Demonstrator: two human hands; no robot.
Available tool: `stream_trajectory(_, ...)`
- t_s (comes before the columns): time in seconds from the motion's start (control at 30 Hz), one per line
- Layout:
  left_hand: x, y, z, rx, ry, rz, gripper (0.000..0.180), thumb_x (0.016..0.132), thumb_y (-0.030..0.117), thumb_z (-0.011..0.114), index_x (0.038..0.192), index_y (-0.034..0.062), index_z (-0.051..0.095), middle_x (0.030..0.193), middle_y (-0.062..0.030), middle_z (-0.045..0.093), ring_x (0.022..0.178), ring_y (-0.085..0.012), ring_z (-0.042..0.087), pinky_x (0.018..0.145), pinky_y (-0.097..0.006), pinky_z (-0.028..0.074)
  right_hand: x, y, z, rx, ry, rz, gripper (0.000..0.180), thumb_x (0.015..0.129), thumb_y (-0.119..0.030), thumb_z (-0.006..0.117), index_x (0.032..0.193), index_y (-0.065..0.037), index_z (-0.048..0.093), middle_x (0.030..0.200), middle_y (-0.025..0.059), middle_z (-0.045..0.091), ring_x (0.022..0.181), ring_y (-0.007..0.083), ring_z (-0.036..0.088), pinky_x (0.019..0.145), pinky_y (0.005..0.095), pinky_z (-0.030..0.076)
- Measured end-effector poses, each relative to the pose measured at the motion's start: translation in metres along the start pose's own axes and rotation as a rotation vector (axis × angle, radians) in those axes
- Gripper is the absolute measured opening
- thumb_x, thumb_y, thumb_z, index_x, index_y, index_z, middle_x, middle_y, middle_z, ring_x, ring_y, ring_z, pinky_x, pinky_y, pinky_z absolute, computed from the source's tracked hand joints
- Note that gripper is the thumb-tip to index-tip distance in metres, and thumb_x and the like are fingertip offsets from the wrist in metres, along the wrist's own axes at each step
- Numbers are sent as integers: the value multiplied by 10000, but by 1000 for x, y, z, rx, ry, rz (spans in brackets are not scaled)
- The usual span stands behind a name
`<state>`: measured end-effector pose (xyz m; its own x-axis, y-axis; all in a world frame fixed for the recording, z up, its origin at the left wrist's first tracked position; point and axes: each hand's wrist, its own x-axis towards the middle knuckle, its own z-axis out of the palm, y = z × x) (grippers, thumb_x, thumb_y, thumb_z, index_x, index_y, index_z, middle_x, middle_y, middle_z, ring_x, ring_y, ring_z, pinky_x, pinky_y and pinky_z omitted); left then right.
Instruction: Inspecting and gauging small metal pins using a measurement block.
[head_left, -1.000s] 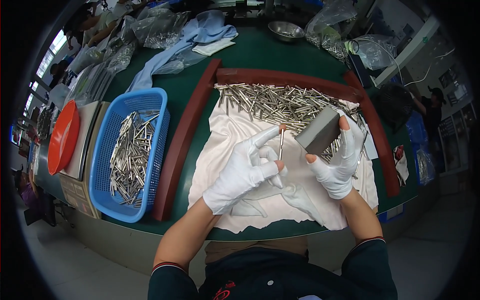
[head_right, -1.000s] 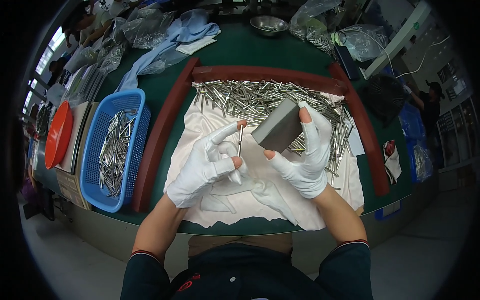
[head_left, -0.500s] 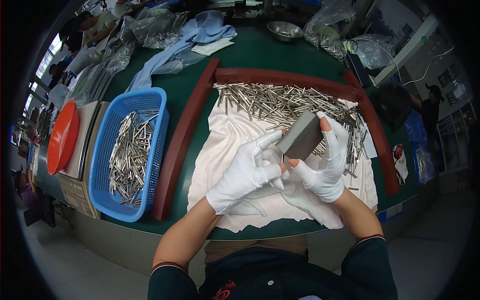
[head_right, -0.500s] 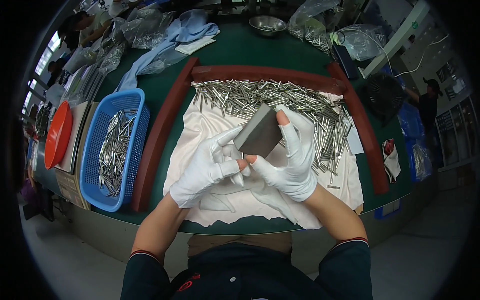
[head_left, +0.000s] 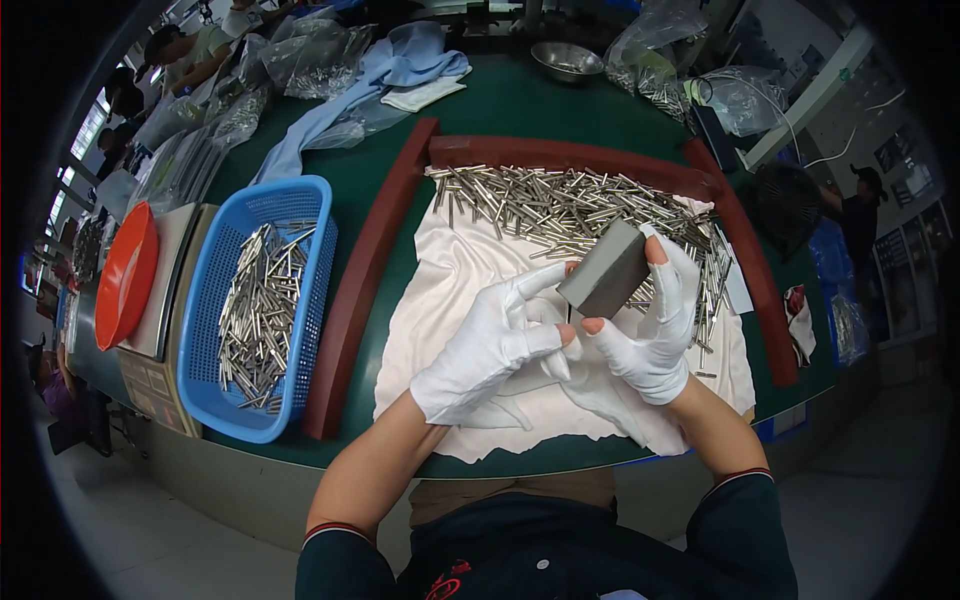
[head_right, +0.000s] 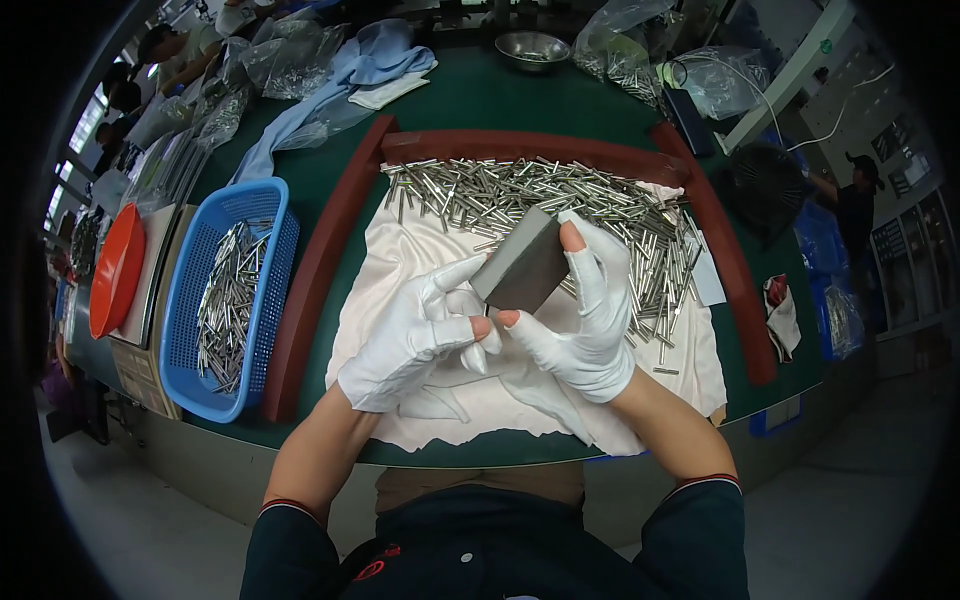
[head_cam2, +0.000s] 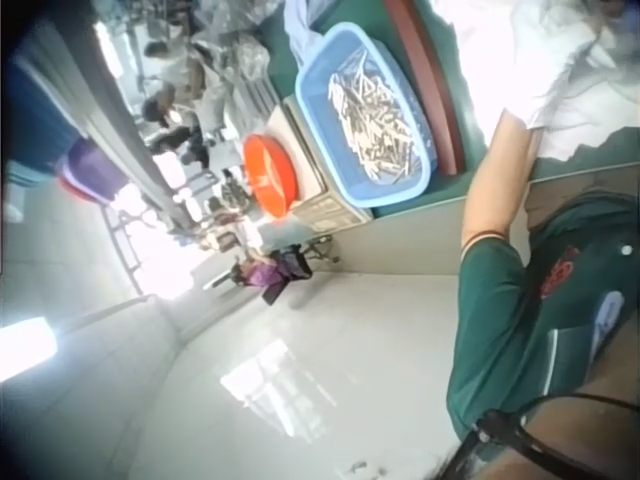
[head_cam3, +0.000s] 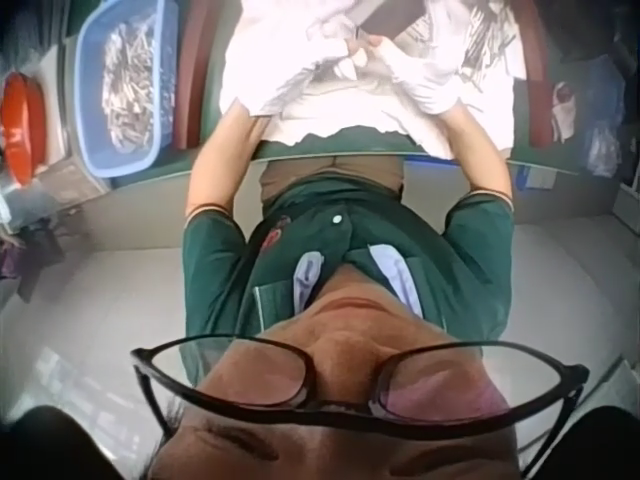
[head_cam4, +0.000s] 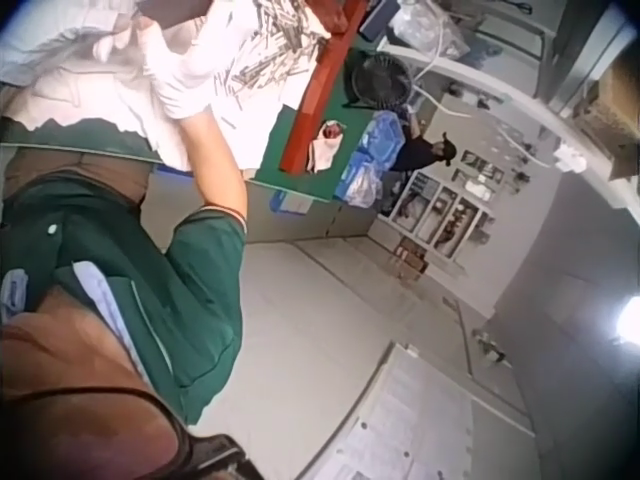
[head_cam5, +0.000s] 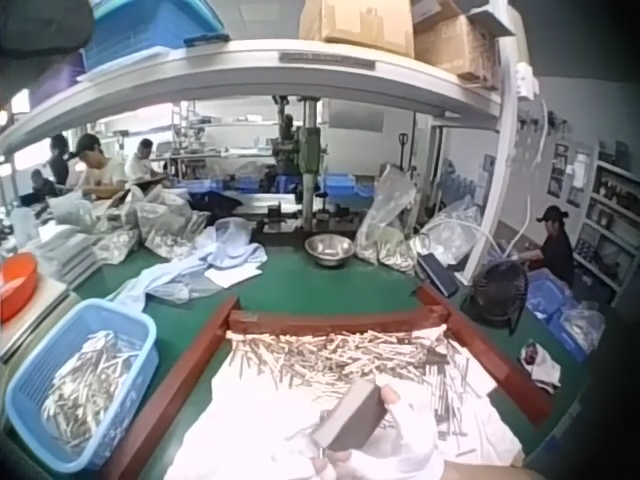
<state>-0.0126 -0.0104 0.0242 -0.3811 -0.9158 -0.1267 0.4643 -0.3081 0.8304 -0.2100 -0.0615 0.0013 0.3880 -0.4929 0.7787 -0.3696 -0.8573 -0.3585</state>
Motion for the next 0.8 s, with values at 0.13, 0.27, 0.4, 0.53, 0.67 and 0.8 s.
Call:
stream_trajectory(0.13,-1,-10,-5,41,39,16,739,857,60,662,1463,-65,258,887,-103,667,652,-143,649,653,-242,522,1,-5,1,-39,11,5,917,686,-210,832,1447,-34,351,1308,185,436,1147,306,484,939,404,432)
stream_trajectory(0.27,0,-8,-6,40,31,56,738,856,48,654,1462,-76,252,872,-101,664,657,-140,651,641,-245,524,-3,-2,-1,-92,22,-17,925,689,-245,834,1446,-31,347,1314,190,434,1142,321,480,937,416,427)
stream_trajectory(0.4,1,-4,2,93,54,24,715,850,22,635,1453,-84,265,878,-95,656,655,-138,649,628,-255,533,1,-3,-1,-133,-8,-61,926,704,-275,833,1447,-29,338,1321,193,424,1133,316,477,919,417,431)
stream_trajectory(0.53,2,-6,0,74,66,28,703,843,0,623,1454,-67,283,918,-92,651,679,-135,650,620,-258,542,-3,2,-2,-102,8,-50,943,680,-260,839,1447,-29,343,1301,188,437,1123,319,480,907,414,439)
stream_trajectory(0.67,-1,-4,-2,5,71,73,724,845,35,647,1470,-25,286,856,-100,654,700,-138,648,638,-253,533,3,-1,-2,-123,20,-78,934,676,-261,843,1438,-24,357,1287,183,441,1121,314,486,903,405,443)
stream_trajectory(0.8,-4,6,-8,-9,64,58,729,854,79,655,1480,11,288,835,-113,653,693,-148,644,667,-253,524,-5,9,-7,-144,0,11,932,673,-249,846,1432,-14,359,1273,177,442,1117,300,492,907,395,449)
